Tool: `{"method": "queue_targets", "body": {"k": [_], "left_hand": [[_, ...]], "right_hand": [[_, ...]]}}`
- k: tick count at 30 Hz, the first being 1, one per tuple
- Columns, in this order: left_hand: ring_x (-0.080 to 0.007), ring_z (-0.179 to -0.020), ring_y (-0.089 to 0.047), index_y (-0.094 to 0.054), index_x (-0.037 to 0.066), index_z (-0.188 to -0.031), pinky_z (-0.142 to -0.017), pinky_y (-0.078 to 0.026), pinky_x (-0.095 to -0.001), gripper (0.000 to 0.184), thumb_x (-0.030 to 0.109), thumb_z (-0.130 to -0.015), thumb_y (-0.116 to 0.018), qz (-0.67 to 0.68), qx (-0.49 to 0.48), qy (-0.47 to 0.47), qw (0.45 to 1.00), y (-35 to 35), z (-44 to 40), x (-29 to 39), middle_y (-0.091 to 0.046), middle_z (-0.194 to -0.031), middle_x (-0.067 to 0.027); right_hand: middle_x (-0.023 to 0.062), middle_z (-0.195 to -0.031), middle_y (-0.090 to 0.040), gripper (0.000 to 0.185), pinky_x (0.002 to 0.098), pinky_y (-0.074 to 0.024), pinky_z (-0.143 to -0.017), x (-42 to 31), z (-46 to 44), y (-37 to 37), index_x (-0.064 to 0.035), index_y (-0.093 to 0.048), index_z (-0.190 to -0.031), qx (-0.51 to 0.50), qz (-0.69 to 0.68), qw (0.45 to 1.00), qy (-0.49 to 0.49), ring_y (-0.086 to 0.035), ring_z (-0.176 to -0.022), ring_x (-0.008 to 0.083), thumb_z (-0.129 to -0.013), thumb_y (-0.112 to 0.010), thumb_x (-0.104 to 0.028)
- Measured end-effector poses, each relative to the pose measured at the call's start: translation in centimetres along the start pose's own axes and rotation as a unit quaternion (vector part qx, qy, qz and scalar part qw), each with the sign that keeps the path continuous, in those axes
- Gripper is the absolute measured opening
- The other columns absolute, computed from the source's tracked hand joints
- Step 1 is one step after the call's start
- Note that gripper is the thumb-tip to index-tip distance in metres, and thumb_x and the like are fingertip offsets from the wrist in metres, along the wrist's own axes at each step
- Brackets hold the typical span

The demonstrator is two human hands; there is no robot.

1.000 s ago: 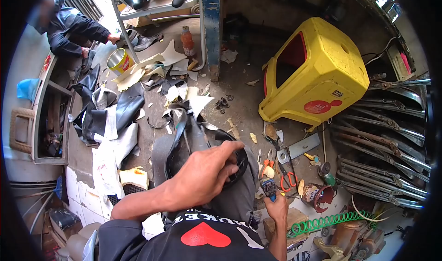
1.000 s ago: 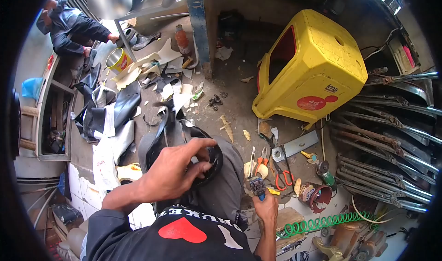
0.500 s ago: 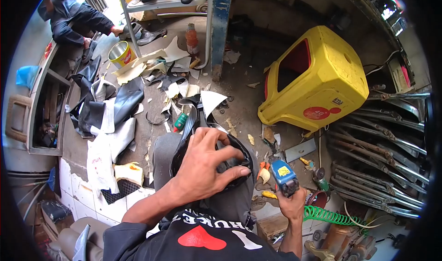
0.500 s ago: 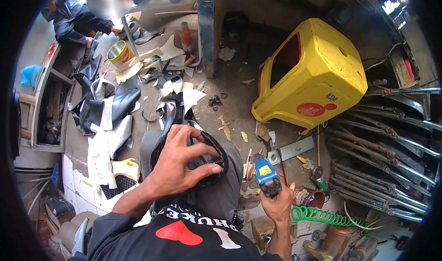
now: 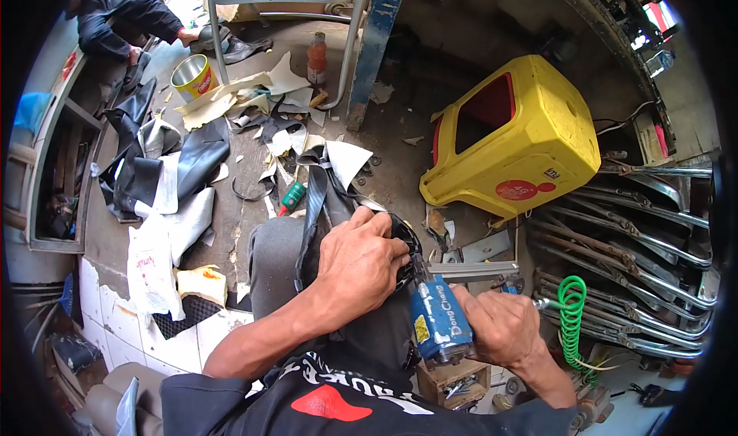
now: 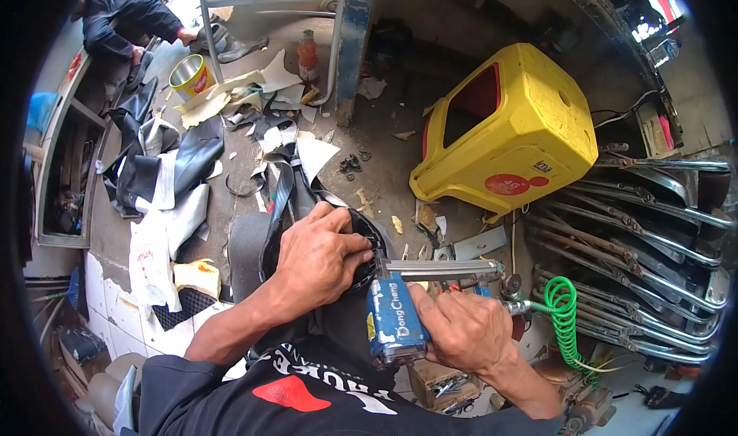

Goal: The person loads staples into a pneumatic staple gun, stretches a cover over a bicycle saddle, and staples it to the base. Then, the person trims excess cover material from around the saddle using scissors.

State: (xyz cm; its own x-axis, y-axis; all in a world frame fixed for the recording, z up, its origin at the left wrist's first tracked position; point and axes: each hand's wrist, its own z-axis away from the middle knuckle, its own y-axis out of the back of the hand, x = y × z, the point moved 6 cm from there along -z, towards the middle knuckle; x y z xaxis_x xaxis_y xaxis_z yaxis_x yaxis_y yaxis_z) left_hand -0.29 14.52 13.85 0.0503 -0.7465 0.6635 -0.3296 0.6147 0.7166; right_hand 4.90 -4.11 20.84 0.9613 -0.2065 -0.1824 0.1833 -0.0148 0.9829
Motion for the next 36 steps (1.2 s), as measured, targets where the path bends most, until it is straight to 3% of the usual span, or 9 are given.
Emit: {"method": "queue_targets", "body": {"k": [10,17,23,25,27,28,29,31,36], "left_hand": [[-0.0234,-0.094,-0.061,-0.082,0.010,-0.092,-0.077,-0.046,-0.0379,0.017,0.022,-0.081,-0.077,-0.042,-0.017,-0.019,0.999,-0.6,1.1,0.8,-0.065,-0.081,-0.0010],[-0.0227,-0.097,-0.060,-0.080,0.010,-0.098,-0.078,-0.043,-0.0379,0.019,0.021,-0.082,-0.076,-0.048,0.024,-0.027,0.998,-1.1,1.7,0.6,-0.066,-0.082,-0.0010],[-0.0309,-0.119,-0.061,-0.073,0.006,-0.105,-0.103,-0.045,-0.0453,0.026,0.024,-0.087,-0.076,-0.024,-0.091,-0.061,0.994,2.2,2.8,0.9,-0.067,-0.106,-0.0136],[-0.0322,-0.126,-0.059,-0.071,0.006,-0.107,-0.111,-0.040,-0.0506,0.028,0.025,-0.088,-0.077,-0.068,-0.125,-0.184,0.973,4.2,3.5,1.9,-0.068,-0.114,-0.0100],[-0.0330,-0.138,-0.051,-0.072,0.008,-0.112,-0.119,-0.030,-0.0513,0.040,0.031,-0.080,-0.082,-0.126,0.069,-0.177,0.974,6.7,3.3,1.0,-0.062,-0.130,-0.0158],[-0.0413,-0.141,-0.045,-0.065,0.010,-0.132,-0.121,-0.029,-0.0507,0.066,0.037,-0.077,-0.088,-0.110,0.156,-0.104,0.976,7.6,3.3,-0.7,-0.049,-0.144,-0.0241],[-0.0458,-0.147,-0.037,-0.044,0.008,-0.153,-0.121,-0.029,-0.0523,0.089,0.038,-0.081,-0.087,0.073,0.147,0.012,0.986,6.5,2.7,-3.8,-0.036,-0.154,-0.0308],[-0.0435,-0.150,-0.032,-0.023,0.004,-0.162,-0.122,-0.031,-0.0528,0.105,0.037,-0.084,-0.086,0.445,0.085,0.193,0.871,4.1,1.8,-7.0,-0.032,-0.158,-0.0318],[-0.0358,-0.140,-0.047,-0.009,0.000,-0.164,-0.116,-0.042,-0.0453,0.119,0.034,-0.081,-0.087,0.485,-0.013,0.245,0.839,2.7,0.4,-7.7,-0.033,-0.159,-0.0318]], "right_hand": [[0.0114,-0.069,-0.063,0.054,0.0429,-0.0543,-0.050,-2.3,-3.4,0.9,0.0030,-0.059,-0.124,-0.169,0.114,0.978,-0.050,-0.069,-0.059,0.0291,-0.074,-0.074,-0.014],[0.0153,-0.067,-0.067,0.037,0.0387,-0.0550,-0.046,-3.9,-3.5,0.1,0.0068,-0.063,-0.114,-0.136,0.206,0.969,-0.026,-0.071,-0.056,0.0289,-0.083,-0.065,-0.013],[0.0147,-0.069,-0.067,0.045,0.0406,-0.0572,-0.049,-3.0,-2.0,-0.2,0.0063,-0.063,-0.120,-0.153,0.129,0.979,-0.046,-0.071,-0.058,0.0300,-0.080,-0.067,-0.014],[0.0132,-0.071,-0.066,0.056,0.0397,-0.0583,-0.052,-2.7,-1.2,0.2,0.0050,-0.062,-0.125,-0.121,0.058,0.990,-0.043,-0.070,-0.060,0.0293,-0.074,-0.073,-0.016],[0.0093,-0.068,-0.062,0.069,0.0395,-0.0521,-0.051,-2.2,0.0,-0.1,0.0027,-0.057,-0.125,-0.105,0.056,0.992,-0.051,-0.068,-0.061,0.0269,-0.063,-0.083,-0.015],[0.0104,-0.069,-0.062,0.069,0.0400,-0.0549,-0.053,-2.0,0.6,-0.5,0.0033,-0.060,-0.128,-0.097,0.037,0.993,-0.049,-0.068,-0.060,0.0275,-0.064,-0.081,-0.015],[0.0115,-0.069,-0.063,0.070,0.0405,-0.0576,-0.054,-1.8,0.9,-0.9,0.0040,-0.062,-0.130,-0.088,0.019,0.995,-0.045,-0.068,-0.058,0.0281,-0.065,-0.079,-0.016],[0.0114,-0.068,-0.062,0.070,0.0404,-0.0572,-0.054,-1.6,1.3,-1.4,0.0044,-0.062,-0.130,-0.073,0.005,0.996,-0.048,-0.068,-0.058,0.0279,-0.064,-0.080,-0.015],[0.0112,-0.069,-0.062,0.073,0.0386,-0.0558,-0.056,-0.9,1.1,-1.0,0.0072,-0.062,-0.127,-0.024,-0.019,0.997,-0.065,-0.067,-0.060,0.0275,-0.060,-0.085,-0.012]]}}
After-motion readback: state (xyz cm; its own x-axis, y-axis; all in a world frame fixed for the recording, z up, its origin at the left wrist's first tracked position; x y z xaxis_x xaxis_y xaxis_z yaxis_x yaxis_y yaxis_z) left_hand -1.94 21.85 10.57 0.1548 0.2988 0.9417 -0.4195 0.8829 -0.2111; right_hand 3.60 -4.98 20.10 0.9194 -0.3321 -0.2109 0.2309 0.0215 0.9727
